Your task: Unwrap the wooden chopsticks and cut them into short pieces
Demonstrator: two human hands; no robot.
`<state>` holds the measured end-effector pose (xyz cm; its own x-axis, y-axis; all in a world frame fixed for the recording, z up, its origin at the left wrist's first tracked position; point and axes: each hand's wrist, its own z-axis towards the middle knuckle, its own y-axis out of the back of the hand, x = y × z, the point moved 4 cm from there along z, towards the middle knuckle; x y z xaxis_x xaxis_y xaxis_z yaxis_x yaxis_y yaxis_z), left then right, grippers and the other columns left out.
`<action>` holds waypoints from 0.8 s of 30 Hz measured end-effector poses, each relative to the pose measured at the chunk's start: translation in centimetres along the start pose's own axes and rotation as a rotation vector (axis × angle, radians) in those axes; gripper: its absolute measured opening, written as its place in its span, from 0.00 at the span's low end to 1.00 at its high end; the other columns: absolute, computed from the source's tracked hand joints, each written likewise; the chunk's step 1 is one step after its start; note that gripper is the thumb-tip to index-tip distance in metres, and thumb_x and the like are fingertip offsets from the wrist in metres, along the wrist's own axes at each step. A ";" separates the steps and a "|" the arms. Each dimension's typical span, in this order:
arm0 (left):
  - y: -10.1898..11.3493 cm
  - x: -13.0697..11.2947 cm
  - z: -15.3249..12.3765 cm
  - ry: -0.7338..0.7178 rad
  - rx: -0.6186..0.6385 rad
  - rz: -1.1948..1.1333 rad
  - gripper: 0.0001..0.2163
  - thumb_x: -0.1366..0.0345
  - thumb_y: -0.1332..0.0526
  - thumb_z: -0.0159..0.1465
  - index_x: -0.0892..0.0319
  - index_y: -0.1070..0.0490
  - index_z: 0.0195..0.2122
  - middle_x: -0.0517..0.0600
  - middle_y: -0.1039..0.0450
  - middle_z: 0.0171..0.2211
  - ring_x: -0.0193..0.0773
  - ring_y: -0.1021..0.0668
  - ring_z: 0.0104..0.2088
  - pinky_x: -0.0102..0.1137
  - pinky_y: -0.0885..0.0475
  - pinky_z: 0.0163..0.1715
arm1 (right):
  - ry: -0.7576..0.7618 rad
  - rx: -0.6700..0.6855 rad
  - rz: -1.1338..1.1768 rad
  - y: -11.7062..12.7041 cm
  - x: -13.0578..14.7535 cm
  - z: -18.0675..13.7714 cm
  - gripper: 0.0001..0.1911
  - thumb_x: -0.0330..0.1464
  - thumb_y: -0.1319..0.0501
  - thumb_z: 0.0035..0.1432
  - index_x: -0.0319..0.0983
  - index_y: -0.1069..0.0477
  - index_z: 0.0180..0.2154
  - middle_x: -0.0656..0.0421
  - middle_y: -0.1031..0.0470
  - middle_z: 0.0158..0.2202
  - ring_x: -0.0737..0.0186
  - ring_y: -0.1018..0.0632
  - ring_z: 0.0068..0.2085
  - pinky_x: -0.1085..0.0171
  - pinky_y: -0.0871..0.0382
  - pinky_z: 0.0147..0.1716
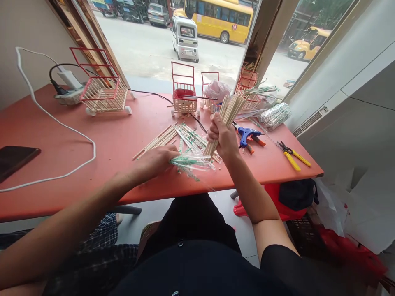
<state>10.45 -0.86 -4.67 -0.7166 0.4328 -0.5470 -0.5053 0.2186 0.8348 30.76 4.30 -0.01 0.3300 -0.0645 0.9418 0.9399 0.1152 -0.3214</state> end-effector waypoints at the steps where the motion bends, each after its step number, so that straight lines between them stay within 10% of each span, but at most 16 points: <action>1: 0.0 0.1 0.1 -0.035 0.030 0.026 0.09 0.69 0.40 0.62 0.55 0.23 0.27 0.52 0.29 0.35 0.42 0.29 0.32 0.36 0.41 0.33 | -0.022 0.005 0.011 0.1 0.5 0.5 0.30 0.53 0.26 0.67 0.43 0.39 0.29 0.72 0.54 0.21 0.74 0.49 0.19 0.72 0.46 0.18; 16: 0.9 1.0 1.3 -0.391 0.256 -0.105 0.10 0.70 0.46 0.71 0.55 0.31 0.32 0.49 0.26 0.39 0.39 0.26 0.37 0.31 0.37 0.40 | -0.284 -0.007 0.163 0.9 -0.8 2.1 0.26 0.46 0.30 0.73 0.40 0.38 0.31 0.75 0.51 0.18 0.77 0.49 0.17 0.76 0.51 0.17; 24: 1.6 0.7 1.8 -0.287 0.018 -0.419 0.08 0.66 0.34 0.66 0.55 0.25 0.28 0.50 0.21 0.35 0.41 0.22 0.36 0.32 0.28 0.41 | -0.291 -0.030 0.212 1.0 -0.7 2.1 0.25 0.46 0.30 0.74 0.41 0.37 0.31 0.75 0.52 0.18 0.77 0.51 0.18 0.76 0.51 0.16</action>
<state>9.96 1.35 -3.61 -0.2919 0.5265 -0.7985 -0.7107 0.4393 0.5494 31.29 6.54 -0.82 0.4826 0.2435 0.8413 0.8570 0.0668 -0.5110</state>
